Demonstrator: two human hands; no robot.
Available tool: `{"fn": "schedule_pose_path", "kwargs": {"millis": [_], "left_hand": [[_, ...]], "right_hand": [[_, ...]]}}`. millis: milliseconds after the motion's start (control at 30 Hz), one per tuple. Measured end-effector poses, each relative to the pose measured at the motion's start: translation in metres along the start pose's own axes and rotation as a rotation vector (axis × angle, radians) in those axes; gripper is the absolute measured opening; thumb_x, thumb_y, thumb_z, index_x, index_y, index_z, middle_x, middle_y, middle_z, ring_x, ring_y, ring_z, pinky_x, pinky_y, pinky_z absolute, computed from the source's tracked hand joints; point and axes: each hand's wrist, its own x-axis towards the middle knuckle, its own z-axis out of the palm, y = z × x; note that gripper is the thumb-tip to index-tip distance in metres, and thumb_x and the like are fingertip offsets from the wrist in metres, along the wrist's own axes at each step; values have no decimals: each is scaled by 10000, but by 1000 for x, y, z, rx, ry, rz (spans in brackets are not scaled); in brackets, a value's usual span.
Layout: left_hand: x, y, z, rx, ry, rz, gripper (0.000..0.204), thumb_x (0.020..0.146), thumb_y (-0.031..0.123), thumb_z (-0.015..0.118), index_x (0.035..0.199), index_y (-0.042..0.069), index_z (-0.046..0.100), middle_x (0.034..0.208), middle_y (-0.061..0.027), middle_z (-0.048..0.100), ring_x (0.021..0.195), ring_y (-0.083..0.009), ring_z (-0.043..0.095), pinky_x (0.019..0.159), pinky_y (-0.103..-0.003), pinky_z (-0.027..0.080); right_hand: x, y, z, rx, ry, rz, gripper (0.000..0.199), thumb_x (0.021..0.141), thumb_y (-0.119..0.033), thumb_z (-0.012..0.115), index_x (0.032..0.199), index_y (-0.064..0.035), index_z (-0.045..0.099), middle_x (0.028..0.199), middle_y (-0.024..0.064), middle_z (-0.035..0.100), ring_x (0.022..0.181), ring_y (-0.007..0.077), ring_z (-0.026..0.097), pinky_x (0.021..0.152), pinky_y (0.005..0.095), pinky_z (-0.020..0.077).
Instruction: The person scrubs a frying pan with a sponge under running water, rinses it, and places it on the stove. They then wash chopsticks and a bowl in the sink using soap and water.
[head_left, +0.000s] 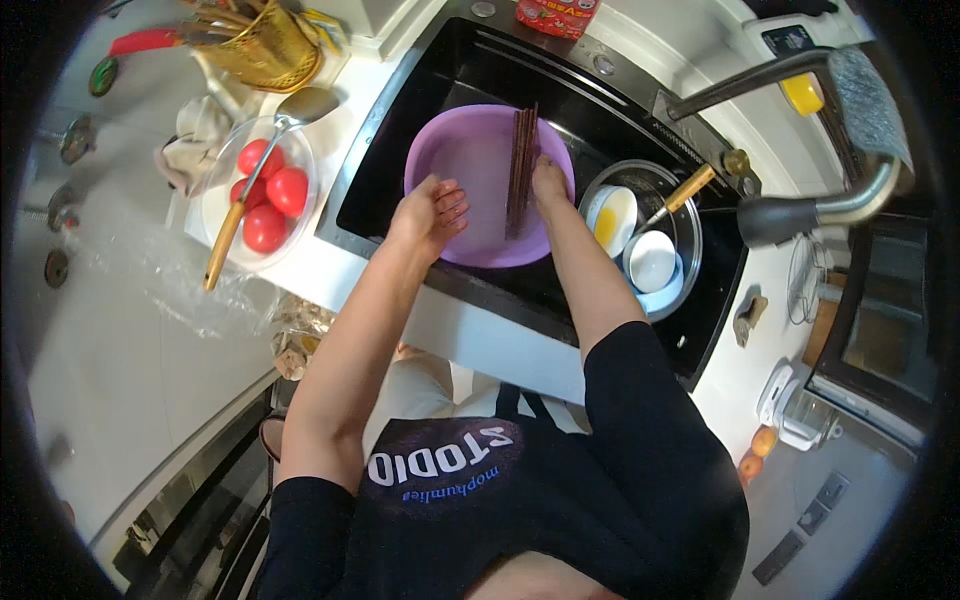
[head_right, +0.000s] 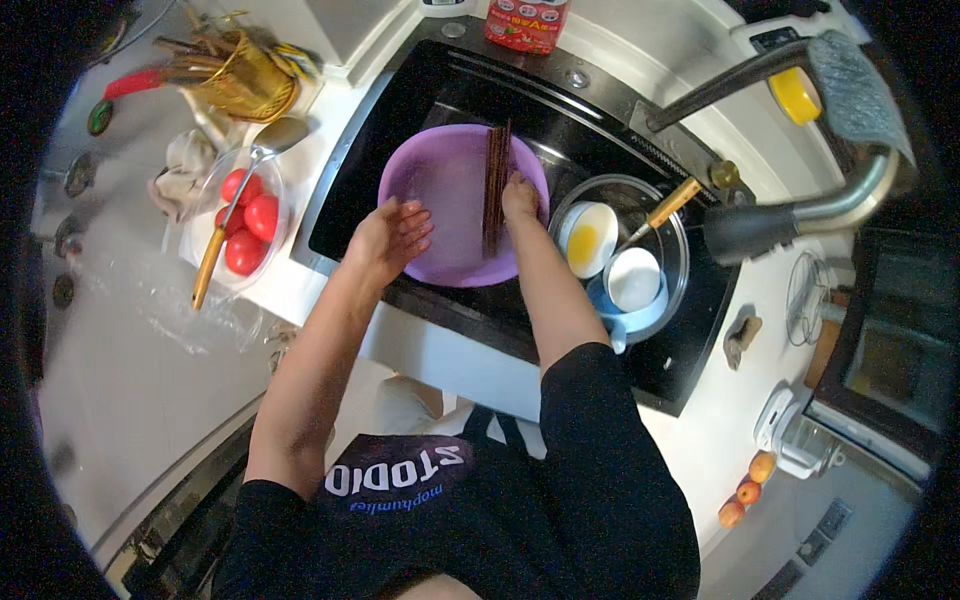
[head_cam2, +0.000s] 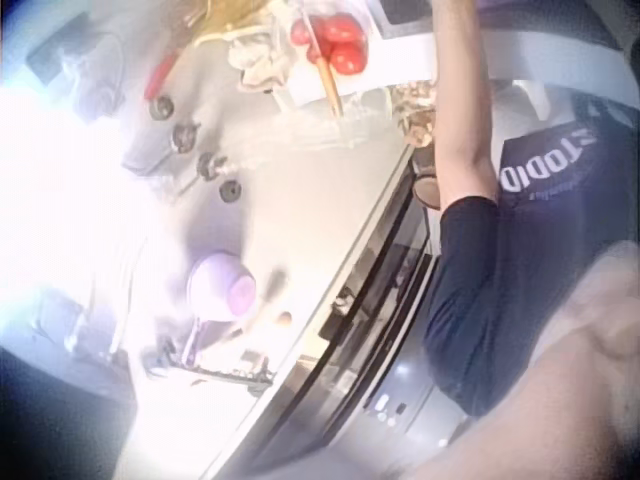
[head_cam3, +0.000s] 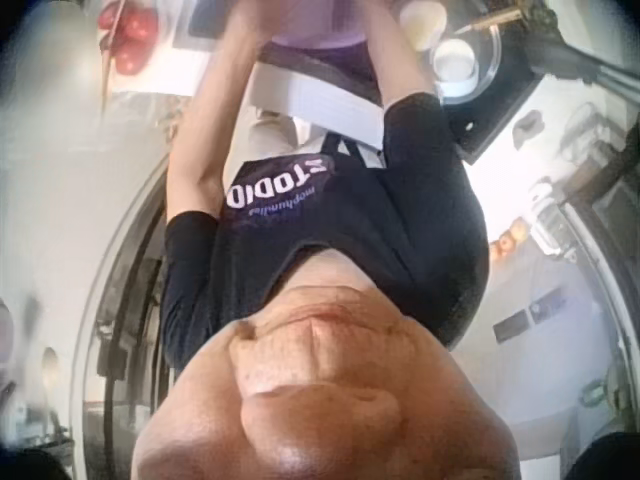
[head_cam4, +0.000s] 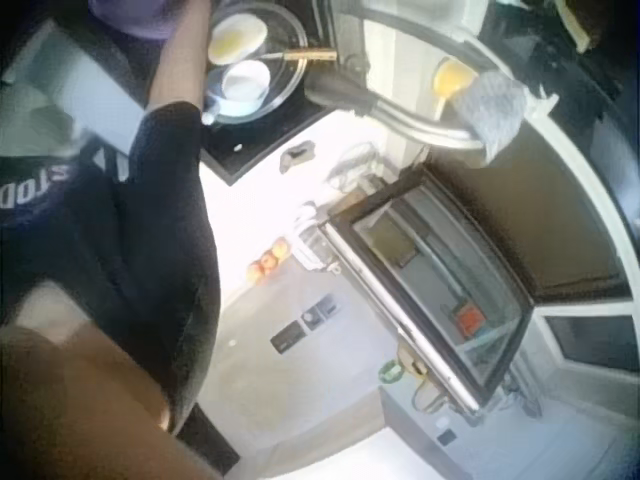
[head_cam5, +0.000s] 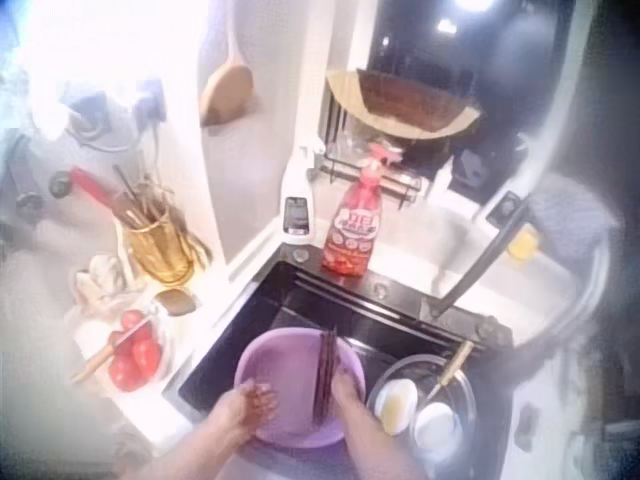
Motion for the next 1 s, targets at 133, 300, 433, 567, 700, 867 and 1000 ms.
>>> {"fn": "schedule_pose_path", "kwargs": {"millis": [133,300,433,567,700,867,1000], "left_hand": [[77,2,43,0,122,-58,355,891,296,335,1057,3,449,1154,-153,422,1097,-295,394,942,-413,307],[176,-6,32,-115,360,55,335,878,306,316,1001,45,488,1100,-102,464,1022,-264,427,892,-430,324],[182,4,46,-283,20,39,384,883,316,280,925,32,535,974,-122,546,862,-254,487,830,-389,368],[164,14,38,-138,-63,89,441,874,327,250,758,18,543,790,-157,553,848,-291,506,754,-431,410],[142,16,34,-25,-206,31,420,858,338,264,684,51,516,794,-141,572,854,-315,502,746,-515,381],[145,17,39,-225,-19,20,348,838,326,366,640,76,503,641,-93,532,781,-231,499,778,-365,387],[139,13,39,-278,-67,35,261,810,274,386,678,90,517,694,-71,531,765,-210,495,735,-335,404]], "right_hand": [[15,-10,12,158,11,-3,492,869,-331,341,1041,93,522,1053,261,533,1025,363,491,872,360,367],[9,-12,44,-12,-85,-66,418,860,-317,377,1089,-5,535,1051,169,562,1006,311,495,875,340,357],[-4,-12,41,476,-653,302,312,842,-290,445,1024,-71,573,920,64,581,831,200,521,762,278,398],[-18,-45,-6,171,-867,240,215,831,-236,481,938,-87,595,815,30,572,753,114,518,678,251,407],[9,-30,2,40,-242,-19,195,821,-201,484,869,-62,613,779,41,576,668,155,528,618,262,428],[-12,-43,36,939,-480,474,296,830,-233,457,952,9,576,930,125,586,855,243,540,781,329,422],[-75,-96,25,430,-537,-138,498,879,-391,333,1164,4,434,1201,168,435,1121,298,398,961,349,277]]}}
